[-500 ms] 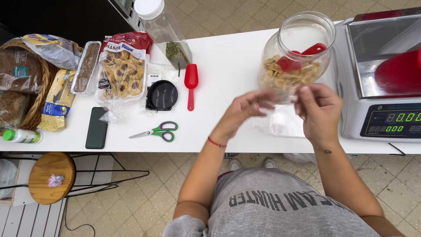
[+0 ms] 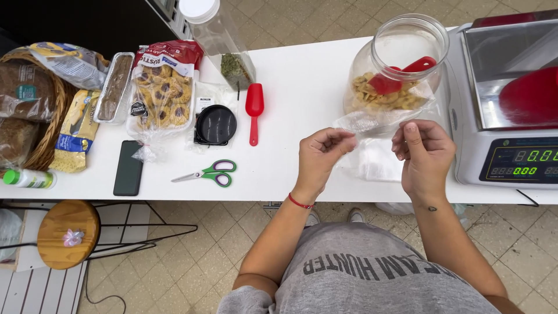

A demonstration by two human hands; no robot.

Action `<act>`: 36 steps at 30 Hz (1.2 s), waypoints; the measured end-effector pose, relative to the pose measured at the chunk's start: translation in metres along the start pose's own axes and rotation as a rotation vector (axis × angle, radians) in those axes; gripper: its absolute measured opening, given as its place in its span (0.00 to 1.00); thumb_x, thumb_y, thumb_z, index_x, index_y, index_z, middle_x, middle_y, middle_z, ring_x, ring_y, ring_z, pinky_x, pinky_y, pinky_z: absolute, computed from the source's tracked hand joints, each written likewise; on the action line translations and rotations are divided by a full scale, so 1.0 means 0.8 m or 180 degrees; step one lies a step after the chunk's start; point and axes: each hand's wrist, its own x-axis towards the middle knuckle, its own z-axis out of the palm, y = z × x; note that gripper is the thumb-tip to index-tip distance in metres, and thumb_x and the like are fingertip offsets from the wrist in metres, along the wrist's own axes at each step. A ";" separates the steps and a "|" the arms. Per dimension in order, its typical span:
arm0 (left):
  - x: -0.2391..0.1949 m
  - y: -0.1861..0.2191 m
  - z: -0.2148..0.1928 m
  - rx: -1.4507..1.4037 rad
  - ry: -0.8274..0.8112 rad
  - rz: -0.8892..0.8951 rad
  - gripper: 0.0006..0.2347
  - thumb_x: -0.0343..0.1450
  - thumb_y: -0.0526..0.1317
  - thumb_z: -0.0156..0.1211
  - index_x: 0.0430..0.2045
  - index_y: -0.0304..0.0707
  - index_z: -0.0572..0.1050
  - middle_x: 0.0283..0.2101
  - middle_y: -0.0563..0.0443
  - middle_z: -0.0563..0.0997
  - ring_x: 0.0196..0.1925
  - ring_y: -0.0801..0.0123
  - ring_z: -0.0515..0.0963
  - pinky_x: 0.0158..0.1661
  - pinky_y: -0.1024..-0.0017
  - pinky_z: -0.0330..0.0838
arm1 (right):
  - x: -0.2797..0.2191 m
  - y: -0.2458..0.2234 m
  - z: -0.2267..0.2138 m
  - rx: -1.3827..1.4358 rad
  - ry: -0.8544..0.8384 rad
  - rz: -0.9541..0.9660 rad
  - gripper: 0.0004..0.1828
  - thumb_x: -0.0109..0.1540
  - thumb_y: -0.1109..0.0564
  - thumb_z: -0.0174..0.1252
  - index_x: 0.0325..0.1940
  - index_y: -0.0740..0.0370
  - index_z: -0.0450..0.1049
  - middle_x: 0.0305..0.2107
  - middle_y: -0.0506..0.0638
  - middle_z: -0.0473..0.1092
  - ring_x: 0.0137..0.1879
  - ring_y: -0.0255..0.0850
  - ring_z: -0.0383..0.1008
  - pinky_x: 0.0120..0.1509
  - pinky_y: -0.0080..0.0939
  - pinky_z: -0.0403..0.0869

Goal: The person scoops dried banana chips from a glass jar into a red bowl on a digital scale, then transfers the chips into small plastic bags. The person repeats this process multiple times, placing the filled bags into a red tray.

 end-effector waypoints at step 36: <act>0.007 -0.014 0.007 0.0638 0.0035 0.0401 0.06 0.75 0.38 0.62 0.30 0.35 0.81 0.19 0.52 0.76 0.24 0.78 0.75 0.31 0.79 0.75 | 0.007 0.031 -0.007 0.0208 0.0193 0.0148 0.08 0.73 0.55 0.57 0.43 0.62 0.74 0.22 0.50 0.67 0.28 0.33 0.68 0.29 0.26 0.68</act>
